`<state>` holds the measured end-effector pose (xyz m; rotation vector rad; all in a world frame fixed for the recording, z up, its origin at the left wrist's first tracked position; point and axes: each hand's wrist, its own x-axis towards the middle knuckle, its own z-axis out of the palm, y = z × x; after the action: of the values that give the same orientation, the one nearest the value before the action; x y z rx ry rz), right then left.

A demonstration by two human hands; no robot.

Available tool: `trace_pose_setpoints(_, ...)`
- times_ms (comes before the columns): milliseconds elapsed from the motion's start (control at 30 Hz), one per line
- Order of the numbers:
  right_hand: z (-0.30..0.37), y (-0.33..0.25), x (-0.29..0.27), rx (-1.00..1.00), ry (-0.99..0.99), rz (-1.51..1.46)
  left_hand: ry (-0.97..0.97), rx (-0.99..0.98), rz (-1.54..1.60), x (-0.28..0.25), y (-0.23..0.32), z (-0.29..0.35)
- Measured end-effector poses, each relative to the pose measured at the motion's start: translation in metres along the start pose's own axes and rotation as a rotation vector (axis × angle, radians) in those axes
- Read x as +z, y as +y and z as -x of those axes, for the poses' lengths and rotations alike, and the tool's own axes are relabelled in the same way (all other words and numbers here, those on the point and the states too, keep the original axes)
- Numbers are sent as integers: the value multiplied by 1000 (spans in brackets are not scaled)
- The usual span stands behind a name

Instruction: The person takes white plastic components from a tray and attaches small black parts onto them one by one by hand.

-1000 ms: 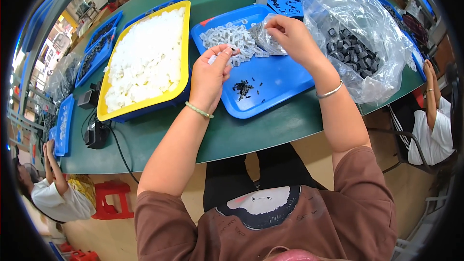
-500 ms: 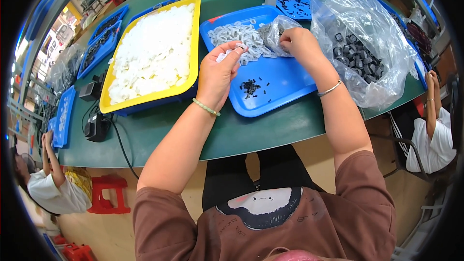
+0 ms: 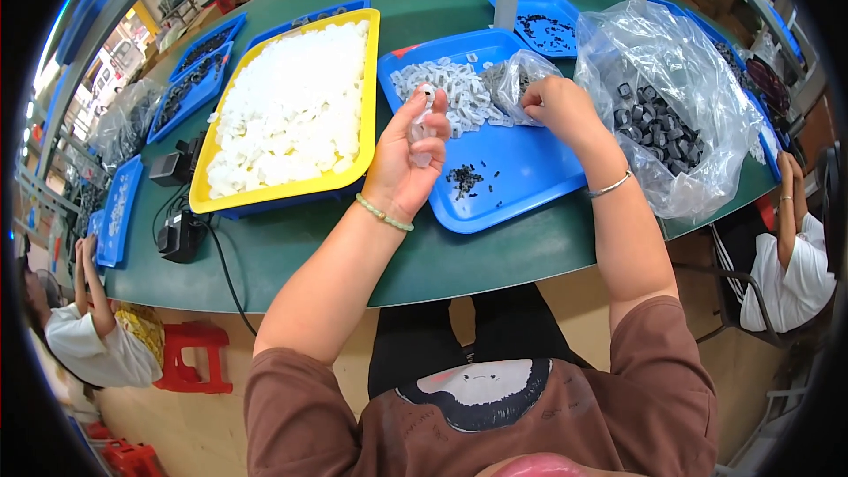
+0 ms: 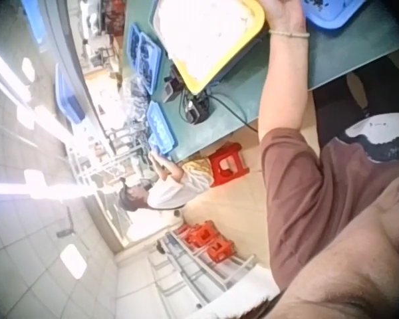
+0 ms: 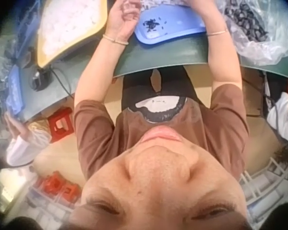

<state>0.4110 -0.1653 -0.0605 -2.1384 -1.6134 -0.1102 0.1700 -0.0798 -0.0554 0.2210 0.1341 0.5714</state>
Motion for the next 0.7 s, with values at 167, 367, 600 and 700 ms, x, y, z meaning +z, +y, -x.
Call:
trace_pose_setpoints(167, -1, -3, 1, -4, -18, 51, 17, 56, -78, -2, -5, -5)
trace_pose_setpoints(367, 4, -6, 2, -93, 46, -32, -77, 14, -188, -14, 2, -5)
trace_pose_setpoints(600, 0, -11, -9, 27, 79, -217, 96, 414, -961, 1, -9, -1)
trace_pose_setpoints(700, 1, -25, -23, 131, 31, -647, 124, 392, -1005, 1, -12, -1)
